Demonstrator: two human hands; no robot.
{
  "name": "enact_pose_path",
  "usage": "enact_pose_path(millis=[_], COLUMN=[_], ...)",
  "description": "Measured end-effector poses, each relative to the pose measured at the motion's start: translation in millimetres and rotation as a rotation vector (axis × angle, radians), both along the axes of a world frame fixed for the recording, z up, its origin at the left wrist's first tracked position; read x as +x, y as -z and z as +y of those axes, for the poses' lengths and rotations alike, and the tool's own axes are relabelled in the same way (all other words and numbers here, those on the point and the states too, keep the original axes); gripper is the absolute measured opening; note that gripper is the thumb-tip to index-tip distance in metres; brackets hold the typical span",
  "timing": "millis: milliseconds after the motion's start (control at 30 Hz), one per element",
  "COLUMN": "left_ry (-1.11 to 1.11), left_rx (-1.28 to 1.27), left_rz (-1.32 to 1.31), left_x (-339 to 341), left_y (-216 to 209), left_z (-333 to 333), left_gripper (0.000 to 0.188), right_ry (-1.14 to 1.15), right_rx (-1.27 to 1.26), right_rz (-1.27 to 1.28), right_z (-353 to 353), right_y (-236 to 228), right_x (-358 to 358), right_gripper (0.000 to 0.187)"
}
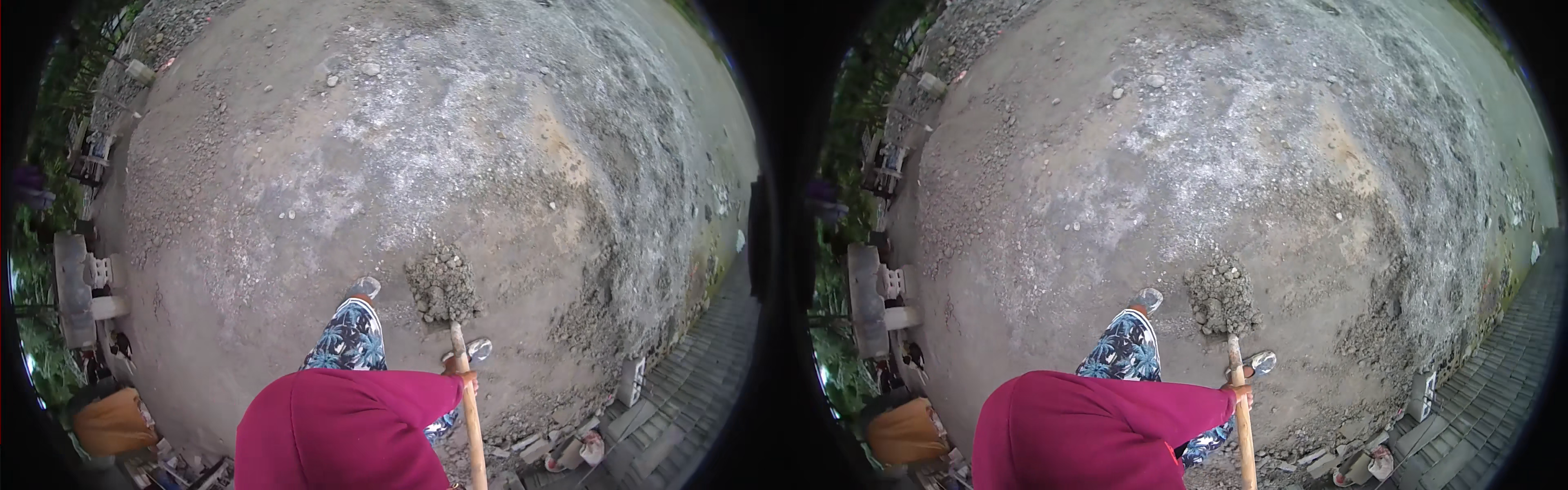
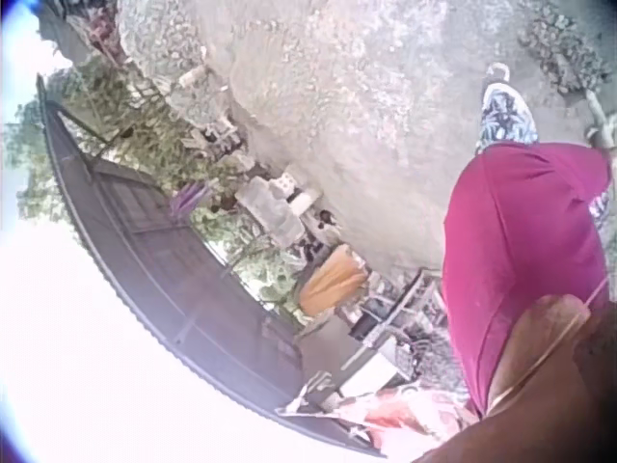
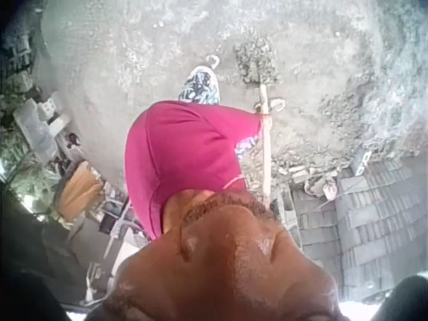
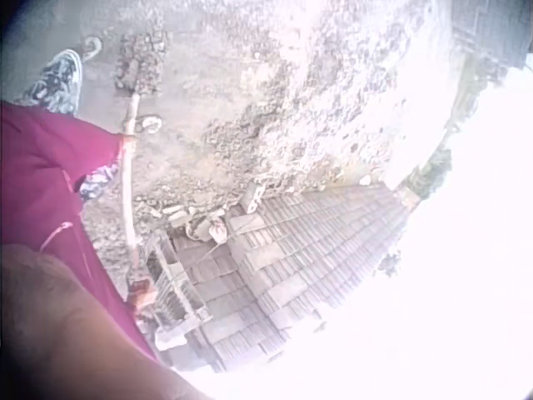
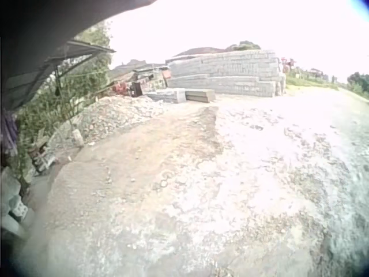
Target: The person uses a shovel to move dirt and small rocks into a pile on the ground, then picks up a plastic bottle to pour water over the pile before continuing to shovel.
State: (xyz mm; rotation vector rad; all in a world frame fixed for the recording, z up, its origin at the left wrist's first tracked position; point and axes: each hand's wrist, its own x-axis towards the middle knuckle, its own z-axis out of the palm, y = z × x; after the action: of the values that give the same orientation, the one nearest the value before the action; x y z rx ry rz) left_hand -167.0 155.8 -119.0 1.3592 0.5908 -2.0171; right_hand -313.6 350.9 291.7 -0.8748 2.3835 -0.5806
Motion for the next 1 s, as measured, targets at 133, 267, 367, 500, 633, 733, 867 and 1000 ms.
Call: enact_pose_path(millis=[133,267,367,500,633,733,867,1000], left_ry=[-0.315,-0.670,-0.802,-0.804,-0.847,-0.723,-0.265,0.242], left_rx=[-0.041,-0.255,-0.229,-0.314,-0.273,-0.025,0.126,0.019], left_rz=[-0.187,-0.591,-1.028,-1.059,-0.910,-0.748,-0.524,-0.320], left_x=[231.3,571.1,792.3,873.1,870.5,771.9,581.2,405.2], left_y=[20.7,-61.0,-193.0,-263.4,-227.0,-131.0,-50.3,-38.9], left_z=[-73.2,-134.4,-129.6,-59.3,-12.5,-19.6,-54.6,-50.2], left_gripper=[0.017,0.020,0.025,0.032,0.039,0.038,0.035,0.039], right_ry=[-0.159,0.103,-0.360,-1.244,-1.146,-0.961,-0.539,-0.110], right_rx=[-0.075,-0.106,-0.178,-0.191,-0.025,-0.088,-0.031,-0.222], right_rz=[-0.300,-0.725,-1.159,-1.341,-1.364,-1.162,-0.982,-0.794], right_z=[-114.3,-230.4,-281.1,-278.8,-281.5,-301.9,-297.7,-204.4], right_y=[76.4,140.7,103.9,-40.8,-32.5,28.9,51.4,25.0], right_x=[72.3,299.4,522.4,686.3,670.0,611.3,479.6,371.9], right_gripper=[0.020,0.014,0.033,0.057,0.056,0.046,0.047,0.050])
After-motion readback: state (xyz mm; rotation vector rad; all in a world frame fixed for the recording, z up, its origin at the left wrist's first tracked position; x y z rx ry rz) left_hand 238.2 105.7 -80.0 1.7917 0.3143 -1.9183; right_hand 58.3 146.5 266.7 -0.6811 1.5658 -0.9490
